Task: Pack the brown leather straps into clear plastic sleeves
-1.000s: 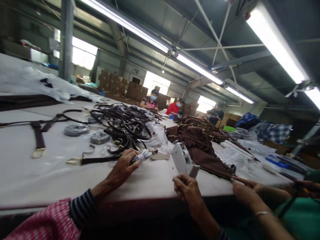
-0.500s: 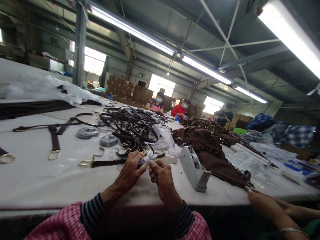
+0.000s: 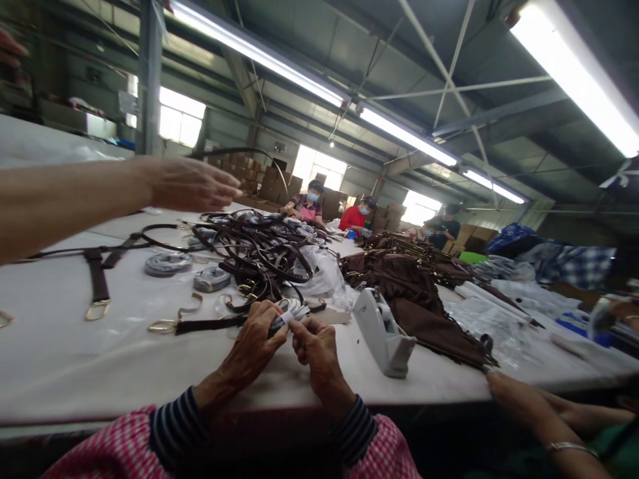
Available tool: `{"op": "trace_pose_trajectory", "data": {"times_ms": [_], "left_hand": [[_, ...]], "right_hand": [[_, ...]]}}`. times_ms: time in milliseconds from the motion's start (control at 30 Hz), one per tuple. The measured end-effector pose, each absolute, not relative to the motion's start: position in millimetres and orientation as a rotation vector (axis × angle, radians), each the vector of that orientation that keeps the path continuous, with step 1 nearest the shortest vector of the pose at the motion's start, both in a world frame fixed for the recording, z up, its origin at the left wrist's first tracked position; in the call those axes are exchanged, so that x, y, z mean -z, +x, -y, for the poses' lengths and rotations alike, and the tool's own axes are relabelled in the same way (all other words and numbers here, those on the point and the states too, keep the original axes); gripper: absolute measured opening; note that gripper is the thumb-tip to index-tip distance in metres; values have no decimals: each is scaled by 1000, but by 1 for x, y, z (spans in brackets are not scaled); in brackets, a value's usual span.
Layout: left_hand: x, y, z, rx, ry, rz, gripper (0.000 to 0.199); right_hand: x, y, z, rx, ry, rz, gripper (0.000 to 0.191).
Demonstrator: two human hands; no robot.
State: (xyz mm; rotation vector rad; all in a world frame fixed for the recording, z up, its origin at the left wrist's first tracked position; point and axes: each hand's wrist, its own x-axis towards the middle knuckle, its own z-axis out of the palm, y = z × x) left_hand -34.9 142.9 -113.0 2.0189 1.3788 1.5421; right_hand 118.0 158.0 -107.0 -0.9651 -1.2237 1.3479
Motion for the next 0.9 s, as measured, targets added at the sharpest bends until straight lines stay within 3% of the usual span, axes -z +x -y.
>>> {"op": "trace_pose_trajectory", "data": {"times_ms": [400,767,900], "left_hand": [[108,-44,-144,-1389,1456,-1119,35],[104,-38,-140,-1347,1039,-908,30],[102,-39,-140,-1367,826,-947,23]], "right_hand": [[118,104,-168,-1413,-895,1218,55],[120,108,-168,-1469,-906,1282,49],[117,113,-165,-1257,-943,1433,36]]}}
